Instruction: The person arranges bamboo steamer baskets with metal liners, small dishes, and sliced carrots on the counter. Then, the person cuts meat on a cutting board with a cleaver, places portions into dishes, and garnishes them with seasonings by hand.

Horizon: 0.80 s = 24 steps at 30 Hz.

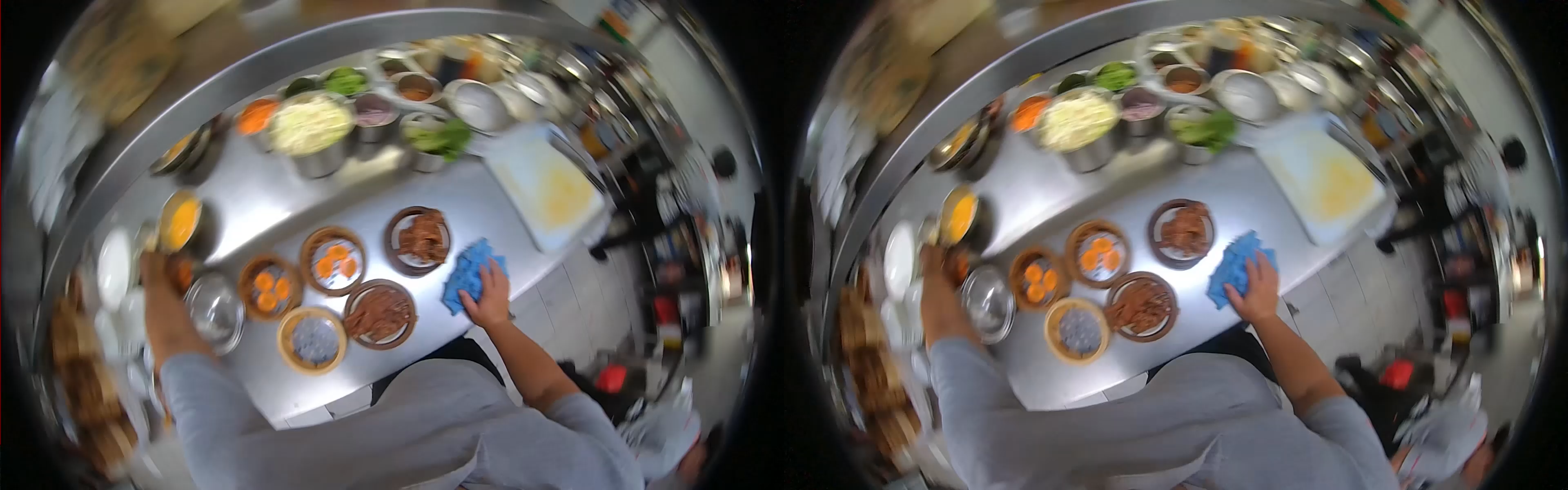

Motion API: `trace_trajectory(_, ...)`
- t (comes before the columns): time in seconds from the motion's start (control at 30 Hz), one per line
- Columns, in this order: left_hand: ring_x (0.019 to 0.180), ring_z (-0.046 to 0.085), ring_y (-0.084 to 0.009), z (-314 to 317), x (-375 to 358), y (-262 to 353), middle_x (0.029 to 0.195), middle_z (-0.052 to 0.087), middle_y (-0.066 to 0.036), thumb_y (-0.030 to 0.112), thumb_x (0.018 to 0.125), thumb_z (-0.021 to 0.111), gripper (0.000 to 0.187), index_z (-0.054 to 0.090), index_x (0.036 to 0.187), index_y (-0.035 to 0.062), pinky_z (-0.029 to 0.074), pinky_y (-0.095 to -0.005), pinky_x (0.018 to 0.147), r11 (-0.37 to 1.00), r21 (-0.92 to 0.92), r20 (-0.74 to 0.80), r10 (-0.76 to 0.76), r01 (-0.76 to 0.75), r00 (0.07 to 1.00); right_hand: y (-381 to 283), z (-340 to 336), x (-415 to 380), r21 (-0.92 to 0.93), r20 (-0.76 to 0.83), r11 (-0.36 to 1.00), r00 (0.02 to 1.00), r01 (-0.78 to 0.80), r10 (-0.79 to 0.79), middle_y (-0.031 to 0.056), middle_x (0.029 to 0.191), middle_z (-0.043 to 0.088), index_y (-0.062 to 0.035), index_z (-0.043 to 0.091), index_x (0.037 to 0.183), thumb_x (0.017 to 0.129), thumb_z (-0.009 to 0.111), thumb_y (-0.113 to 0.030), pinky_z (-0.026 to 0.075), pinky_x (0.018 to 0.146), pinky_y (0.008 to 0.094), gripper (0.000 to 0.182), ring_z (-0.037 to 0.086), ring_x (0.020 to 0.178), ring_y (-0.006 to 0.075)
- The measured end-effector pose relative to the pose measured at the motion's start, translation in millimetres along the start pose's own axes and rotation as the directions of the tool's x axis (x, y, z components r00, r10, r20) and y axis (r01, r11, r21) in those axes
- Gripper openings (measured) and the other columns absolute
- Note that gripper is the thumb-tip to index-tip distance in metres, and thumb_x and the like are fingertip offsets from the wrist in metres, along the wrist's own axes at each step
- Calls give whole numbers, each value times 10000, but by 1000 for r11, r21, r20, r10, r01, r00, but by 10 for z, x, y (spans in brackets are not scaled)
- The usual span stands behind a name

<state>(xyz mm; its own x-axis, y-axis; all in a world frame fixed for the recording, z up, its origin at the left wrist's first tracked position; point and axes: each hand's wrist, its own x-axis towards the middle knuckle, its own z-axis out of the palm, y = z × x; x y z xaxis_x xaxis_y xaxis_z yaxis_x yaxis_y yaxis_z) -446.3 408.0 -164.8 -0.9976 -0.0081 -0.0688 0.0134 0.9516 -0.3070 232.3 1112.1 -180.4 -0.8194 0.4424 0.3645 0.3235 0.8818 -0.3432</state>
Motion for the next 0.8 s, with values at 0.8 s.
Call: trace_trajectory(0.8,990,695,-474,-1970,-1455,455,1025,738,-283,180,905,706,270,723,1042,-52,539,-511,855,900,-321,-443,133,-296,887,-68,-96,77,-51,90,996,993,-76,81,249,1580,458,-54,548,1429,809,825,-464,364,1153,562,794,466,1415,459)
